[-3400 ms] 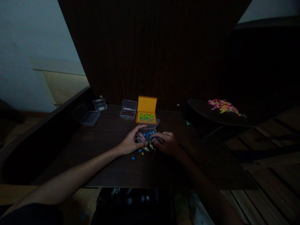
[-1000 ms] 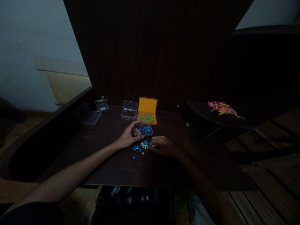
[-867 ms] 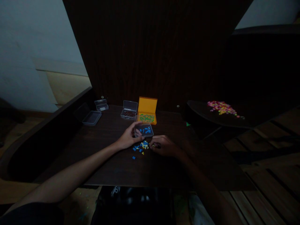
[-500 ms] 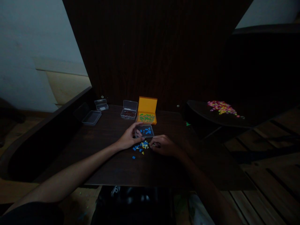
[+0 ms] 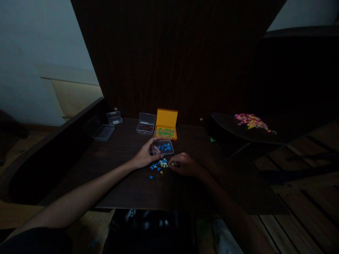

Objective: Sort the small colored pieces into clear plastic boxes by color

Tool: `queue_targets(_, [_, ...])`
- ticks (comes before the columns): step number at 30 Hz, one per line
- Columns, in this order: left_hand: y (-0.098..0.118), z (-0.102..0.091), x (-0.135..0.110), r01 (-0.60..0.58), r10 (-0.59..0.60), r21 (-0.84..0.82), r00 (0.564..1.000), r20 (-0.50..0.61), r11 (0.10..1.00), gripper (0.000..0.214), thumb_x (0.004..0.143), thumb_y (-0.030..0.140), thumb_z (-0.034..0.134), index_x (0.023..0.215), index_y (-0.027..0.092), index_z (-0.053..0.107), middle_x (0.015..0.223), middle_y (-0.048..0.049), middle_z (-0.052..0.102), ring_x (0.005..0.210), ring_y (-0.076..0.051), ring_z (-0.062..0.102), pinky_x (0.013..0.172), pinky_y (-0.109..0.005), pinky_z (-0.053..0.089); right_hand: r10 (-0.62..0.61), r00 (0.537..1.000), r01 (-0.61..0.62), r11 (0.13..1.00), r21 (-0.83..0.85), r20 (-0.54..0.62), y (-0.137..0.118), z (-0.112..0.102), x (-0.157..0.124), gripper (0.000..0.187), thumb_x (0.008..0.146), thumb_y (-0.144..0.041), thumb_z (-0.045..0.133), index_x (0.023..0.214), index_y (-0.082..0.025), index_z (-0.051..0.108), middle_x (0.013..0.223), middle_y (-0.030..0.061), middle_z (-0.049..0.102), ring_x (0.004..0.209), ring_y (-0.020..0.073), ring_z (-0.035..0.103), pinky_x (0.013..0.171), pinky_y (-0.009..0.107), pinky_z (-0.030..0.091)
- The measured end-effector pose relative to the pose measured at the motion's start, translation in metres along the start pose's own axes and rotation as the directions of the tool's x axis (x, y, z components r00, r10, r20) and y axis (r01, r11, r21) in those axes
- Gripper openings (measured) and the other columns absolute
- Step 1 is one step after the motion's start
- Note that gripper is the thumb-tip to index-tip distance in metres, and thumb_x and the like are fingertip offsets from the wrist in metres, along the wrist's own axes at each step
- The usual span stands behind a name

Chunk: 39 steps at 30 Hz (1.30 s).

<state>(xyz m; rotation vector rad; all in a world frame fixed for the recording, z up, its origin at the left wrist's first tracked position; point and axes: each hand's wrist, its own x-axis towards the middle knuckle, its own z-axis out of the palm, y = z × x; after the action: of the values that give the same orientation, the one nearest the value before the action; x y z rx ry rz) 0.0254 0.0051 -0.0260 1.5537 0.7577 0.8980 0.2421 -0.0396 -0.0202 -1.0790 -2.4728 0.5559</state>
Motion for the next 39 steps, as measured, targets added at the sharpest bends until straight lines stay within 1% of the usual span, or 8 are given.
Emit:
queue_targets(3, [0.000,0.000,0.000,0.003,-0.003,0.002,1.000,0.000,1.000,0.072,0.068,0.022,0.076,0.131,0.016,0.040,0.076,0.0026,0.057,0.072,-0.011,0.058,0.073,-0.028,0.049,0.029,0.999,-0.028,0.999,0.028,-0.027,0.000,-0.002,-0.001,0.014,0.082,-0.022,0.057,0.081,-0.017,0.070,0.067,0.0003,0.066,0.055,0.0087,0.053,0.059,0.020,0.038])
queue_targets(7, [-0.003,-0.001,0.000,-0.009,0.009,-0.001,1.000,0.006,1.000,0.074,0.067,0.023,0.076,0.131,0.017,0.039,0.076,0.0023,0.057,0.073,-0.012,0.058,0.073,-0.028,0.049,0.137,0.983,-0.120,0.983,0.137,-0.123,-0.002,-0.007,-0.001,0.019,0.083,-0.030,0.059,0.079,-0.016,0.070,0.051,-0.0047,0.051,0.045,0.0063,0.040,0.049,0.018,0.032])
queue_targets(11, [-0.003,0.000,0.000,-0.012,0.012,-0.005,1.000,0.007,1.000,0.075,0.067,0.024,0.077,0.131,0.016,0.039,0.077,0.0016,0.058,0.072,-0.013,0.058,0.073,-0.029,0.049,0.261,0.921,-0.210,0.958,0.195,-0.290,-0.002,-0.009,0.000,0.024,0.083,-0.036,0.059,0.081,-0.016,0.070,0.048,-0.0057,0.045,0.044,0.0065,0.036,0.045,0.018,0.029])
queue_targets(15, [-0.004,0.002,0.000,0.002,-0.001,-0.005,1.000,0.017,1.000,0.076,0.067,0.023,0.077,0.132,0.016,0.038,0.078,0.0010,0.058,0.072,-0.013,0.058,0.072,-0.030,0.049,0.289,0.873,-0.236,0.955,0.178,-0.393,0.004,-0.007,0.001,0.025,0.082,-0.037,0.059,0.083,-0.015,0.071,0.048,-0.0045,0.046,0.045,0.0071,0.038,0.045,0.019,0.030])
queue_targets(24, [-0.006,0.007,-0.003,-0.043,0.043,0.003,0.996,0.080,0.999,0.071,0.068,0.020,0.075,0.131,0.017,0.041,0.080,0.0012,0.057,0.074,-0.012,0.058,0.075,-0.030,0.049,0.327,0.856,-0.294,0.945,0.143,-0.401,0.016,-0.002,0.003,0.024,0.080,-0.034,0.059,0.080,-0.015,0.074,0.044,-0.0045,0.046,0.043,0.0070,0.034,0.045,0.020,0.028])
queue_targets(32, [-0.005,0.008,-0.005,-0.037,0.036,0.000,0.994,0.100,0.999,0.072,0.068,0.022,0.075,0.132,0.017,0.041,0.077,0.0017,0.058,0.073,-0.012,0.058,0.075,-0.031,0.049,0.314,0.910,-0.281,0.947,0.156,-0.271,0.011,-0.004,0.003,0.026,0.079,-0.034,0.060,0.080,-0.014,0.077,0.043,-0.0047,0.043,0.042,0.0063,0.032,0.044,0.020,0.024])
queue_targets(37, [-0.006,0.008,-0.005,-0.040,0.038,0.010,0.994,0.106,0.999,0.071,0.069,0.021,0.074,0.132,0.017,0.040,0.078,0.0010,0.059,0.074,-0.013,0.059,0.076,-0.032,0.049,0.344,0.907,-0.310,0.936,0.169,-0.244,0.011,-0.004,0.003,0.026,0.080,-0.035,0.059,0.081,-0.015,0.077,0.042,-0.0048,0.044,0.042,0.0067,0.033,0.043,0.020,0.024])
queue_targets(39, [-0.006,0.007,-0.005,-0.049,0.048,0.008,0.993,0.109,0.999,0.071,0.069,0.021,0.074,0.132,0.017,0.041,0.078,0.0009,0.059,0.074,-0.013,0.060,0.077,-0.032,0.049,0.359,0.896,-0.319,0.930,0.184,-0.259,0.013,-0.004,0.003,0.027,0.080,-0.036,0.059,0.082,-0.015,0.076,0.043,-0.0042,0.046,0.042,0.0071,0.033,0.044,0.020,0.025])
